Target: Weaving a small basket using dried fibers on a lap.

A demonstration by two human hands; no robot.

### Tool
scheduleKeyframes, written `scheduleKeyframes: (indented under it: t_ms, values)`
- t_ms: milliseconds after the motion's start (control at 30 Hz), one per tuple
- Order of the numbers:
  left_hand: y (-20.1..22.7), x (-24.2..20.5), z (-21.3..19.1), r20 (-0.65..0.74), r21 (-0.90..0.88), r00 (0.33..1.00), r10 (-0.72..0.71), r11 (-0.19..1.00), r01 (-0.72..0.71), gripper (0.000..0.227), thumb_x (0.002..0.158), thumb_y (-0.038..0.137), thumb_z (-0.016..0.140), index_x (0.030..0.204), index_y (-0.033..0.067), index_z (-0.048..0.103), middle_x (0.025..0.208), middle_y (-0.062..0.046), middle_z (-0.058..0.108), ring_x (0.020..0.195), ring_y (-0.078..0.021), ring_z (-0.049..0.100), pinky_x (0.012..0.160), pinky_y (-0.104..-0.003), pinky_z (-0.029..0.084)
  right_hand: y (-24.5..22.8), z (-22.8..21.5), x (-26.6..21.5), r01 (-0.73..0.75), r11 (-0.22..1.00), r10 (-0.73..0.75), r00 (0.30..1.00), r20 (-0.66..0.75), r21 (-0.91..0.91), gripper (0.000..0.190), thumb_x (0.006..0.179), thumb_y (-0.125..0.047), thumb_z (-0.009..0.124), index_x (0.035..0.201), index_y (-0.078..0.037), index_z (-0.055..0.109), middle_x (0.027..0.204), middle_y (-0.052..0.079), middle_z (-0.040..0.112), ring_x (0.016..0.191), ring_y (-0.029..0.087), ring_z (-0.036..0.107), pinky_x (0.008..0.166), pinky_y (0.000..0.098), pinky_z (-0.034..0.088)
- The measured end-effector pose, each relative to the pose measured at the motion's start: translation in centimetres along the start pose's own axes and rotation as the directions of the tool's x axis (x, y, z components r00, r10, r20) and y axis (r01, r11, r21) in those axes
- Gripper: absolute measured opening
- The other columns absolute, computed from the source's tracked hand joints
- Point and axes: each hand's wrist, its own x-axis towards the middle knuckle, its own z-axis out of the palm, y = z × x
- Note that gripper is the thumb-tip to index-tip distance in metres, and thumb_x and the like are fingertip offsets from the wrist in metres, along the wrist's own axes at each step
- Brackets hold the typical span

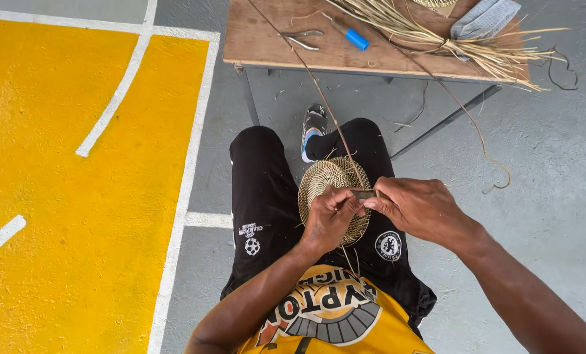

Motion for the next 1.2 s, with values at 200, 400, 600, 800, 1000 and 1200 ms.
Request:
scheduleKeyframes:
  t_ms: [200,400,600,800,1000,1200]
  values:
    - [-1.6,-0.2,0.6,-0.003,0.039,0.992,0.129,0.991,-0.129,0.019,0.104,0.016,0.064,0.115,0.0044,0.075,0.075,0.001,0.07,0.075,-0.0071,0.051,0.072,-0.028,0.047,1.2,0.0,-0.3,0.007,0.999,-0.007,1.0,0.0,-0.044,0.046,0.093,-0.056,0.056,0.074,-0.014,0.059,0.053,0.0,0.061,0.043,0.017,0.06,0.045,0.0358,0.049]
    - [-2.0,-0.3,1.8,0.035,-0.053,0.997,0.066,0.997,-0.064,0.022,0.102,0.021,0.066,0.116,0.007,0.075,0.074,0.002,0.068,0.072,-0.0073,0.05,0.07,-0.028,0.045,3.0,1.3,-1.5,0.026,1.0,-0.027,0.998,-0.065,-0.015,0.047,0.09,-0.057,0.058,0.073,-0.013,0.06,0.053,-0.001,0.062,0.042,0.016,0.059,0.042,0.0348,0.047]
    - [-1.6,-0.4,2.0,0.073,0.047,0.992,0.106,0.993,-0.11,0.02,0.103,0.021,0.066,0.111,0.0061,0.077,0.072,0.0,0.071,0.07,-0.0072,0.047,0.07,-0.028,0.043,4.1,2.1,-2.3,0.105,0.993,-0.112,0.981,-0.157,-0.05,0.046,0.09,-0.054,0.061,0.073,-0.012,0.059,0.054,-0.001,0.06,0.041,0.014,0.056,0.039,0.0336,0.045]
    - [-1.9,-0.1,2.4,0.106,-0.068,0.991,0.087,0.994,-0.08,0.021,0.103,0.022,0.064,0.111,0.0074,0.076,0.071,0.001,0.067,0.062,-0.0036,0.054,0.057,-0.025,0.047,6.1,2.7,-3.4,0.109,0.993,-0.117,0.972,-0.205,-0.048,0.044,0.089,-0.052,0.062,0.07,-0.013,0.06,0.052,-0.003,0.058,0.039,0.012,0.052,0.036,0.0315,0.042]
    - [-1.6,0.0,2.6,0.127,0.078,0.976,0.177,0.979,-0.187,0.017,0.105,0.016,0.066,0.108,0.004,0.077,0.069,-0.003,0.07,0.059,-0.0064,0.052,0.056,-0.025,0.046,7.2,3.2,-4.2,0.137,0.99,-0.144,0.959,-0.243,-0.045,0.044,0.091,-0.053,0.06,0.071,-0.013,0.059,0.052,-0.004,0.056,0.04,0.01,0.051,0.037,0.031,0.041]
    - [-1.6,0.8,2.6,0.178,-0.057,0.978,0.11,0.993,-0.101,0.018,0.104,0.02,0.064,0.107,0.0062,0.076,0.07,-0.001,0.07,0.058,-0.0024,0.063,0.05,-0.021,0.049,5.9,3.3,-5.3,-0.123,0.934,0.106,0.992,0.068,0.334,0.037,0.098,-0.046,0.055,0.082,-0.013,0.063,0.047,0.001,0.052,0.039,0.013,0.051,0.039,0.0315,0.042]
